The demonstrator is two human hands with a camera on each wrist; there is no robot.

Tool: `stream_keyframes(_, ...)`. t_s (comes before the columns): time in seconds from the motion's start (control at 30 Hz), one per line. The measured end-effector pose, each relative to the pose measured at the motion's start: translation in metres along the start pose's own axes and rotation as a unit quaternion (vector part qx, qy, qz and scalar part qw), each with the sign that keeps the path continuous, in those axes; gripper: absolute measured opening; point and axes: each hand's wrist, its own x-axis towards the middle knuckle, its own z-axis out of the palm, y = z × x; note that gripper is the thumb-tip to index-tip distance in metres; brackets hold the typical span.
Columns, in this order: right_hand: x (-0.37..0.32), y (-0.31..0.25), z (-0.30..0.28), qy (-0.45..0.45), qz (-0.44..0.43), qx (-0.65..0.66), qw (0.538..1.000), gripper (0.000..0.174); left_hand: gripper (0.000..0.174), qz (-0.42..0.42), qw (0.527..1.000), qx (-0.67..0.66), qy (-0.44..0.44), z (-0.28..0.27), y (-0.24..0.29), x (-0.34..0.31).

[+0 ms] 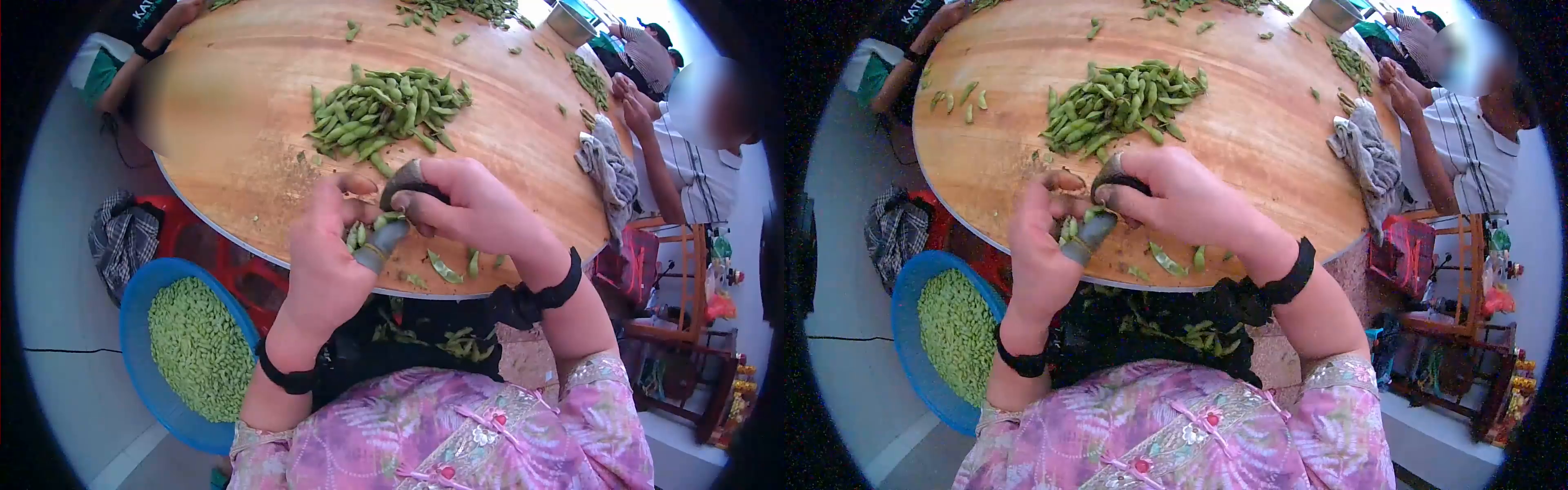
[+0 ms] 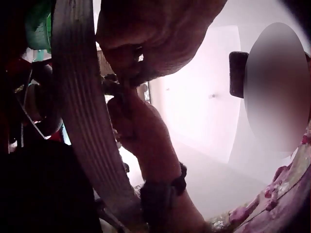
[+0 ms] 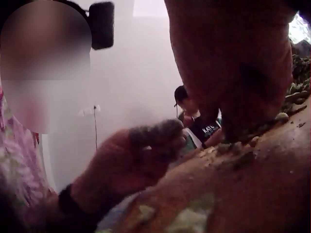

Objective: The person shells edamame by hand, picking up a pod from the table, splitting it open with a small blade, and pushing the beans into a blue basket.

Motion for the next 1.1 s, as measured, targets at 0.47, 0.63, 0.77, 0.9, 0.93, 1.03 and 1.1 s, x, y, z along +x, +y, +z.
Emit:
stream_keyframes(0.47,-0.018,0.010,0.023,0.131,-0.112,-0.323,0.930,0.018,0.022,0.057,0.987,0.090,-0.121,-0.006,-0.009,0.001)
stream_keyframes(0.63,-0.014,-0.003,0.003,-0.052,-0.124,-0.198,0.971,0.019,0.020,-0.176,0.976,-0.129,0.006,-0.030,-0.008,0.008)
stream_keyframes(0.77,0.012,-0.005,0.000,0.010,-0.075,-0.373,0.925,0.020,0.011,-0.133,0.946,-0.293,0.037,-0.031,-0.020,0.011)
stream_keyframes(0.9,0.030,0.006,0.003,0.091,-0.053,-0.497,0.862,0.020,0.012,-0.128,0.977,-0.171,0.004,-0.021,-0.024,0.010)
stream_keyframes(0.93,0.030,0.007,0.005,0.089,-0.052,-0.507,0.856,0.020,0.012,-0.129,0.977,-0.173,0.006,-0.017,-0.022,0.010)
stream_keyframes(1.03,0.022,0.009,-0.005,0.095,-0.063,-0.304,0.946,0.020,0.028,0.006,1.000,-0.003,-0.031,-0.008,-0.011,0.010)
stream_keyframes(1.1,0.011,-0.001,-0.009,0.063,-0.002,-0.177,0.982,0.020,0.029,0.022,0.999,0.009,-0.034,0.000,-0.008,0.009)
